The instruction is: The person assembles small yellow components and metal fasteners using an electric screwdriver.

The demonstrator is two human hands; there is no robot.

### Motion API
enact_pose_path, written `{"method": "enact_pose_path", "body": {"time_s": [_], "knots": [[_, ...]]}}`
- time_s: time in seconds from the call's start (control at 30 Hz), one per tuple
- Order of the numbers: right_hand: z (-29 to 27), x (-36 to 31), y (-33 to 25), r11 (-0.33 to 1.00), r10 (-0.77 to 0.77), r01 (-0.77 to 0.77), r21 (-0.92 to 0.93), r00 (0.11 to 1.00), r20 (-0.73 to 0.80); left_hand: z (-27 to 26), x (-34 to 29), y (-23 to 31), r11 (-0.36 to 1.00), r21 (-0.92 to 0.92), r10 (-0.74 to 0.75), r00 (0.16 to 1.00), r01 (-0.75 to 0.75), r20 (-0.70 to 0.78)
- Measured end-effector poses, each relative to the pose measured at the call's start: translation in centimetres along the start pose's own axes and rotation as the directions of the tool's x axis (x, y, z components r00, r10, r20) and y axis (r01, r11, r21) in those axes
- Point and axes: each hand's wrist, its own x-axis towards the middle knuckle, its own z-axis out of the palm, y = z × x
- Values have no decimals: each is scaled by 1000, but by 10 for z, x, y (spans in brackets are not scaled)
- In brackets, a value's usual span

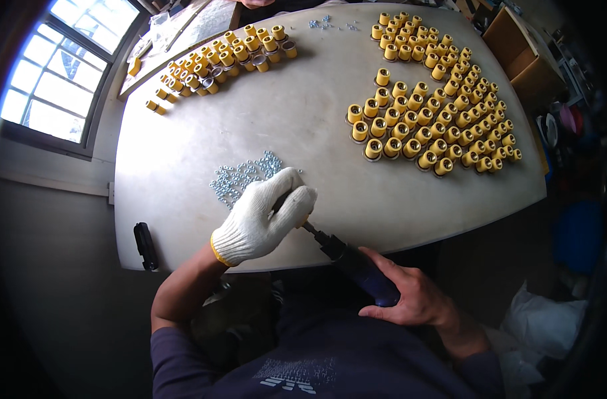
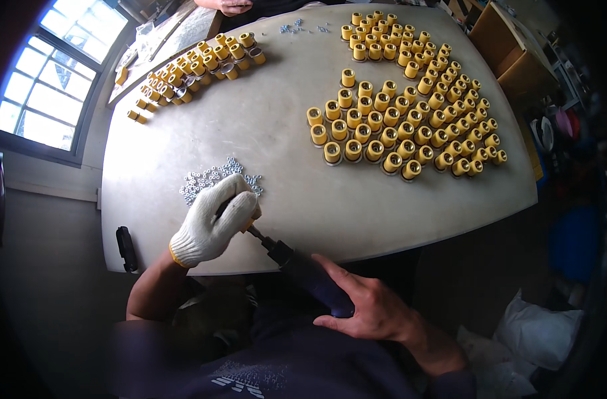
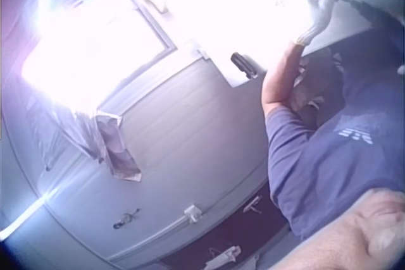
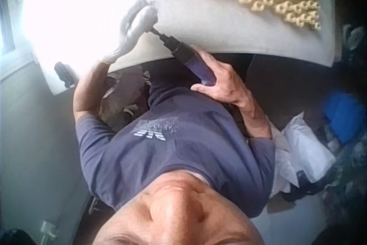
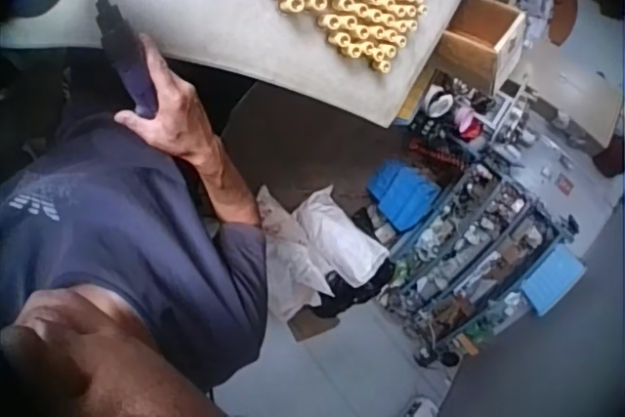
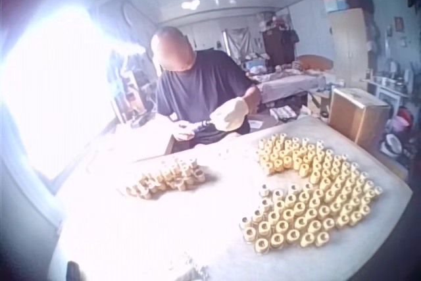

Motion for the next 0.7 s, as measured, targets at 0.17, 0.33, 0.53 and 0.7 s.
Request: {"method": "enact_pose_path", "body": {"time_s": [0.17,0.33,0.53,0.7], "knots": [[-2,-5,6,949,75,-125,288,981,177,-1,-3,-3,995,-21,98,995,-97,20],[0,-7,18,286,59,-504,815,858,510,-8,-3,-7,958,-51,286,955,-282,81],[3,-8,23,-43,-28,-555,831,832,555,-8,-3,-7,977,-76,204,974,-197,99],[-20,-5,0,938,137,-200,284,964,226,-28,16,-1,997,-65,-28,956,50,293]]}}
